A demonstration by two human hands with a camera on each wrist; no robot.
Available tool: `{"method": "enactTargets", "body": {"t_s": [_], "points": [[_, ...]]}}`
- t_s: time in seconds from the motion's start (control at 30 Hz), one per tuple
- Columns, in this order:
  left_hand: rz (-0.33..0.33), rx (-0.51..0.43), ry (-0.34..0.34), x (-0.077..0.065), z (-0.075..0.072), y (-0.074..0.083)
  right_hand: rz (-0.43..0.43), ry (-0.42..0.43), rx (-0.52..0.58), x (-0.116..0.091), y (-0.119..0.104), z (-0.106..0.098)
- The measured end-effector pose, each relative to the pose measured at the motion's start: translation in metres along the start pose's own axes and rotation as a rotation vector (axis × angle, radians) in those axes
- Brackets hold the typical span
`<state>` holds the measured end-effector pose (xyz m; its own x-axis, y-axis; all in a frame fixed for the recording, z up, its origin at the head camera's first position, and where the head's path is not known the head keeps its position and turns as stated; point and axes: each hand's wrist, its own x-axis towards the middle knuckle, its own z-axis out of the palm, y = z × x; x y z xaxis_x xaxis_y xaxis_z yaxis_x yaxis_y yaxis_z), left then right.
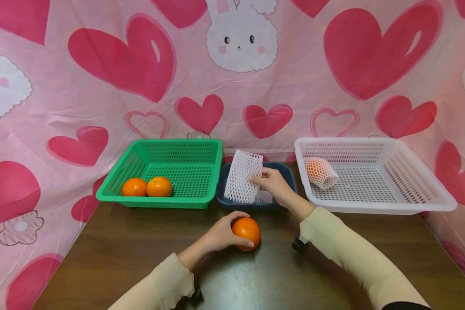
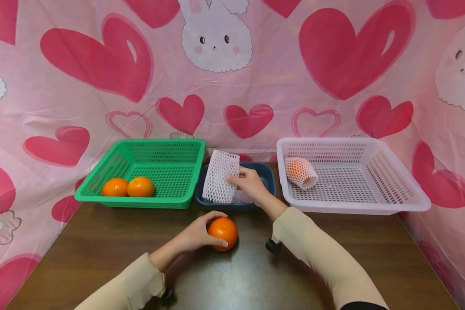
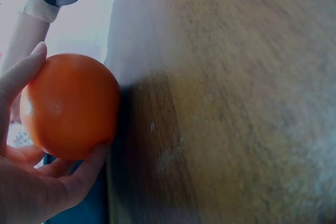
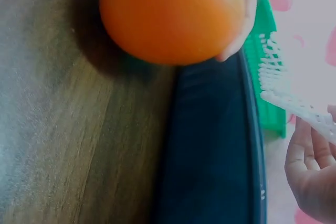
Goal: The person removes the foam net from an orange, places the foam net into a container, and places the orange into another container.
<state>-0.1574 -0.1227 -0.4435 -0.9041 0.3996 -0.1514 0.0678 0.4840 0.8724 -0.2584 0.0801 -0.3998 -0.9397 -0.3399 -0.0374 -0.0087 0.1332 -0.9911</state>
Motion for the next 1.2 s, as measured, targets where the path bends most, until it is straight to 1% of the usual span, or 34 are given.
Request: {"method": "enactTargets", "body": {"t_s": [0.17, 0.27, 0.4, 0.47, 0.53, 0.7, 0.77, 0.87, 1.1, 1.2], "points": [[-0.009, -0.018, -0.015, 0.001, -0.001, 0.000, 0.069, 0.002, 0.046, 0.011, 0.008, 0.004], [-0.019, -0.023, -0.027, 0.001, -0.002, 0.000, 0.105, -0.015, 0.077, 0.017, 0.012, 0.009], [-0.028, -0.025, -0.040, 0.001, -0.003, 0.000, 0.133, -0.036, 0.112, 0.024, 0.016, 0.016], [-0.032, -0.024, -0.044, 0.001, -0.003, 0.001, 0.141, -0.039, 0.108, 0.028, 0.016, 0.018], [-0.034, -0.024, -0.046, 0.001, -0.003, 0.001, 0.161, -0.041, 0.081, 0.031, 0.017, 0.020], [-0.025, -0.025, -0.047, 0.001, -0.002, 0.000, 0.200, -0.049, -0.086, 0.036, 0.020, 0.023], [-0.021, -0.021, -0.042, 0.001, -0.002, 0.000, 0.202, -0.055, -0.146, 0.038, 0.022, 0.025], [-0.020, -0.013, -0.036, 0.002, -0.002, -0.001, 0.207, -0.057, -0.203, 0.039, 0.025, 0.026], [-0.028, -0.017, -0.040, 0.002, -0.001, -0.001, 0.254, -0.064, -0.220, 0.038, 0.027, 0.022], [-0.031, -0.023, -0.039, 0.002, -0.001, -0.001, 0.256, -0.052, -0.227, 0.038, 0.025, 0.019]]}}
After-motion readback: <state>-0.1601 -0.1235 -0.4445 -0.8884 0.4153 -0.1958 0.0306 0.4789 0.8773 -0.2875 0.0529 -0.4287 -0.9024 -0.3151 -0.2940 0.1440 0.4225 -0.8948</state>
